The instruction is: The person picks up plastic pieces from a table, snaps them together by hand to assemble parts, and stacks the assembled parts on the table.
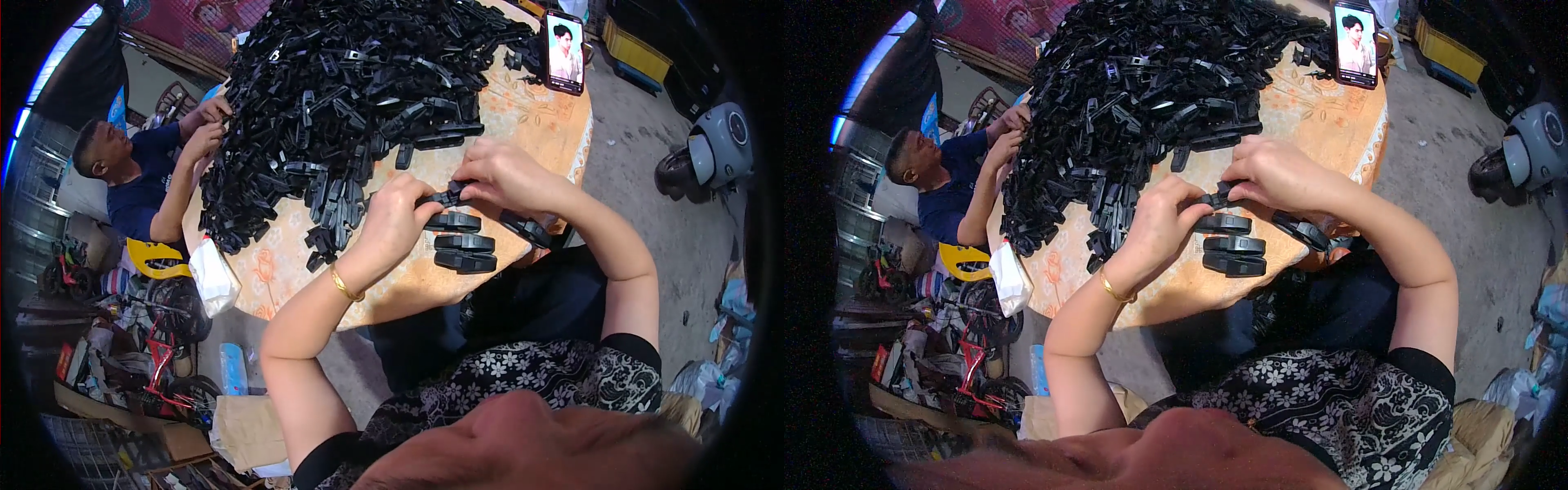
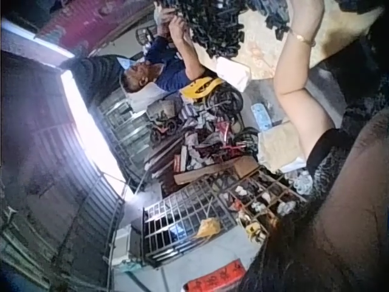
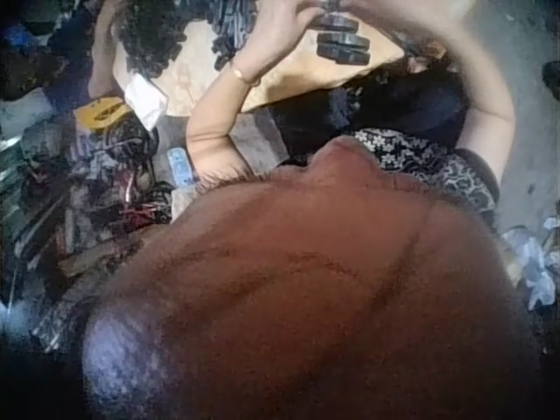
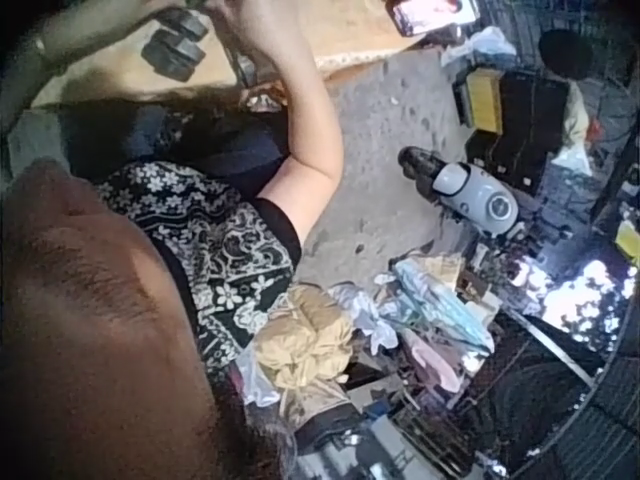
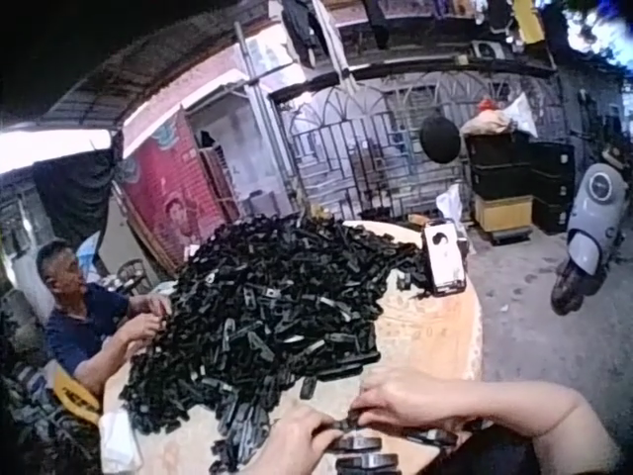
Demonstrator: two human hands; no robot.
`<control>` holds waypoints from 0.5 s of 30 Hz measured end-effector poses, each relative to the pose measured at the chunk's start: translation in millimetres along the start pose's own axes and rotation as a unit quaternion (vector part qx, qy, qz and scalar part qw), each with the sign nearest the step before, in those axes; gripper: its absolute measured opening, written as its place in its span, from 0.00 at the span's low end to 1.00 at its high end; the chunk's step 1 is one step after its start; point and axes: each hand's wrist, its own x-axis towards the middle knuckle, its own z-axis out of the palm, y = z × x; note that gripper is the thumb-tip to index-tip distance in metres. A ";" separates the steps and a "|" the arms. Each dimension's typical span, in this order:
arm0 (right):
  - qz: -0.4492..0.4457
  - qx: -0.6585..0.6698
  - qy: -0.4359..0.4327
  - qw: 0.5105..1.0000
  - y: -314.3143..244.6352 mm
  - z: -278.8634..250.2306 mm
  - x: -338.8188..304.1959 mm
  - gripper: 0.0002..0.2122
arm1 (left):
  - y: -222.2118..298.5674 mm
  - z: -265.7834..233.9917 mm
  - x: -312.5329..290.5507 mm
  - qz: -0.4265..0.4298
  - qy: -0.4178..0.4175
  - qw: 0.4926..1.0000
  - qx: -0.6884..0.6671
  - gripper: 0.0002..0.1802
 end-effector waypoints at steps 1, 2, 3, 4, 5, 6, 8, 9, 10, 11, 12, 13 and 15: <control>0.024 -0.020 -0.016 0.999 -1.7 -2.2 0.6 0.10 | -0.2 -0.4 0.2 0.000 0.000 1.000 0.000 0.09; 0.047 -0.041 -0.032 0.998 -2.4 -3.0 1.4 0.10 | -0.1 -0.9 0.4 -0.001 -0.003 1.000 0.001 0.09; 0.047 -0.040 -0.032 0.998 -0.7 -3.3 -0.3 0.10 | 0.4 -0.8 0.8 -0.002 -0.006 1.000 0.001 0.08; 0.032 -0.040 -0.032 0.998 2.7 -3.8 -3.3 0.11 | 0.7 -0.8 1.1 -0.003 -0.006 1.000 0.001 0.08; 0.017 -0.039 -0.031 0.999 5.5 -3.5 -4.6 0.11 | 1.0 -0.8 1.5 0.000 -0.004 1.000 0.003 0.08; 0.018 -0.039 -0.032 0.999 8.1 -2.1 -4.2 0.11 | 1.5 0.1 2.1 0.003 -0.004 1.000 0.003 0.07; -0.015 -0.015 -0.013 1.000 13.4 2.9 -2.3 0.12 | -0.7 3.8 5.2 0.026 -0.001 0.999 -0.024 0.07; -0.014 -0.015 -0.013 1.000 14.3 7.6 0.0 0.12 | -1.6 4.7 6.2 0.050 0.002 0.998 -0.049 0.07; -0.029 0.009 -0.019 0.999 14.6 12.7 3.1 0.12 | -0.2 5.3 5.9 0.051 0.002 0.997 -0.049 0.07; -0.044 0.034 -0.026 0.998 14.4 14.7 4.5 0.11 | 1.8 5.9 5.1 0.050 0.001 0.998 -0.029 0.07; -0.046 0.034 -0.025 0.998 13.6 15.1 5.2 0.11 | 2.5 5.2 3.7 0.047 0.003 0.999 -0.008 0.07; -0.036 0.047 -0.022 0.998 12.4 15.6 5.8 0.11 | 1.9 3.3 2.6 0.046 0.004 0.999 -0.005 0.07; -0.031 0.061 -0.020 0.997 9.7 13.4 7.5 0.10 | 2.2 -3.7 1.3 0.054 -0.033 0.998 0.009 0.10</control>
